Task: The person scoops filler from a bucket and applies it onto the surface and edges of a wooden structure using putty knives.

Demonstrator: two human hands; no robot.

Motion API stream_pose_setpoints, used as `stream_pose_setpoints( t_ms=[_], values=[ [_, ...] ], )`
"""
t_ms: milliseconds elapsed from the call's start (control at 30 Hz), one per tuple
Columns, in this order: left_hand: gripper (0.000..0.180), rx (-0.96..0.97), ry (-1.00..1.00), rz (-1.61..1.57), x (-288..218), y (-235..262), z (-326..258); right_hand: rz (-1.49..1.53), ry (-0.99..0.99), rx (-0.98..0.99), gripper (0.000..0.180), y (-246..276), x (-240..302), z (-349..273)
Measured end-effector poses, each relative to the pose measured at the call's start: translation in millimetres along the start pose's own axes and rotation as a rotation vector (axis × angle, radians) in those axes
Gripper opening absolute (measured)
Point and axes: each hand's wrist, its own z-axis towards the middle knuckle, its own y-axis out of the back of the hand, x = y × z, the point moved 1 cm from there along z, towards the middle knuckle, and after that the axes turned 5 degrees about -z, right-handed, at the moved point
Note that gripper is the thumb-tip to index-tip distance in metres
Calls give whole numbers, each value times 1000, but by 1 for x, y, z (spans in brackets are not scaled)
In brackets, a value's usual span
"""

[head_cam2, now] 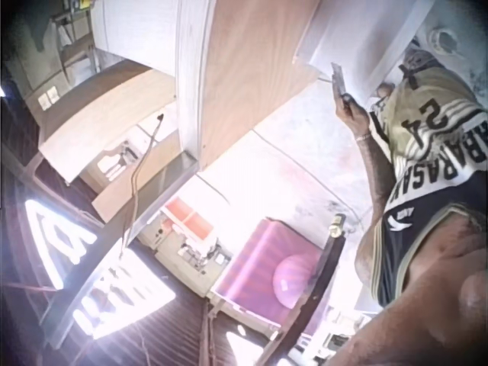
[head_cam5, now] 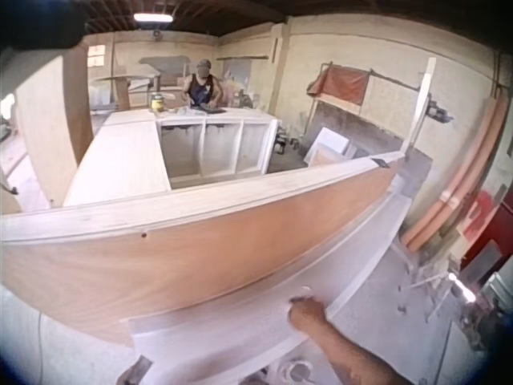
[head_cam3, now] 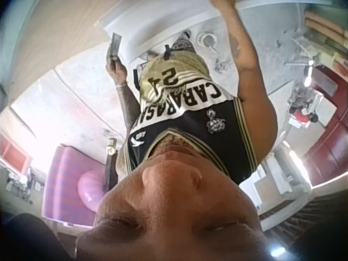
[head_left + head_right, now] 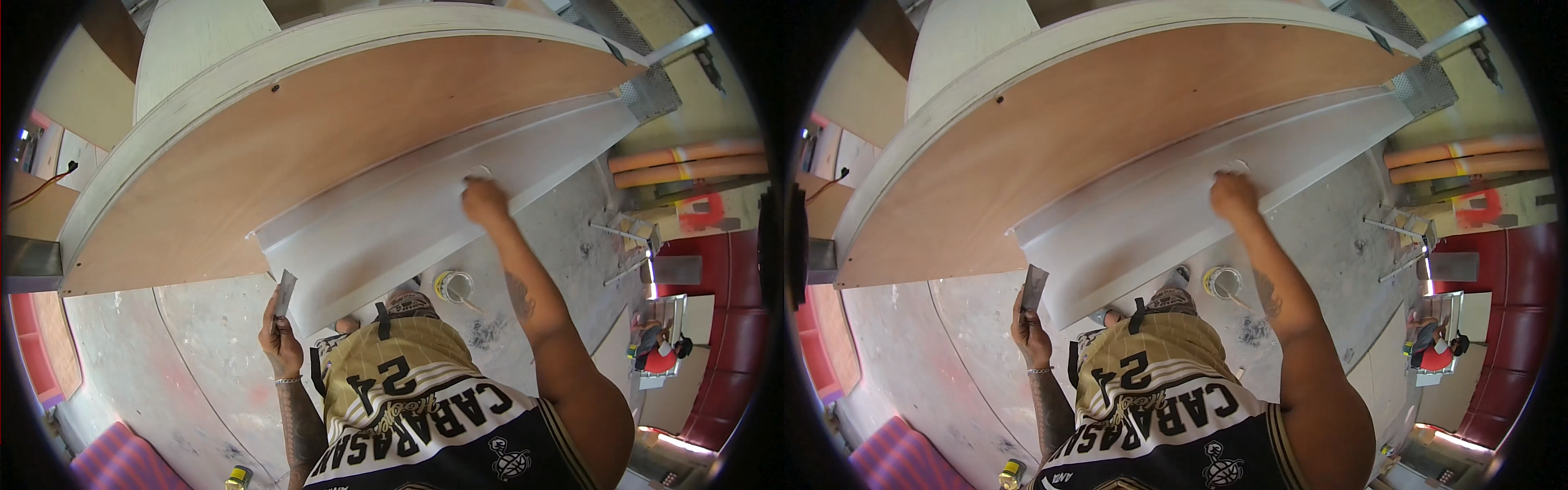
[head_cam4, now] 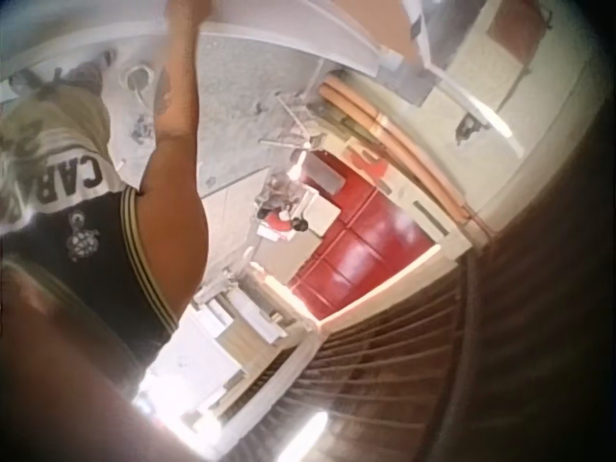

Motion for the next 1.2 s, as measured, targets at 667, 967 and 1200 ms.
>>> stream_pose_setpoints(
  t_ms=[667, 967, 1200],
  values=[
    [44, 37, -10, -53, 27, 53, 4, 223, 38, 224, 48, -3, 28, 29],
    [46, 42, 47, -61, 23, 81, 3, 270, 188, 220, 38, -9, 147, -36],
    [46, 43, 19, -60, 20, 75, 6, 350, 420, -161, 27, -44, 227, -98]
  ],
)
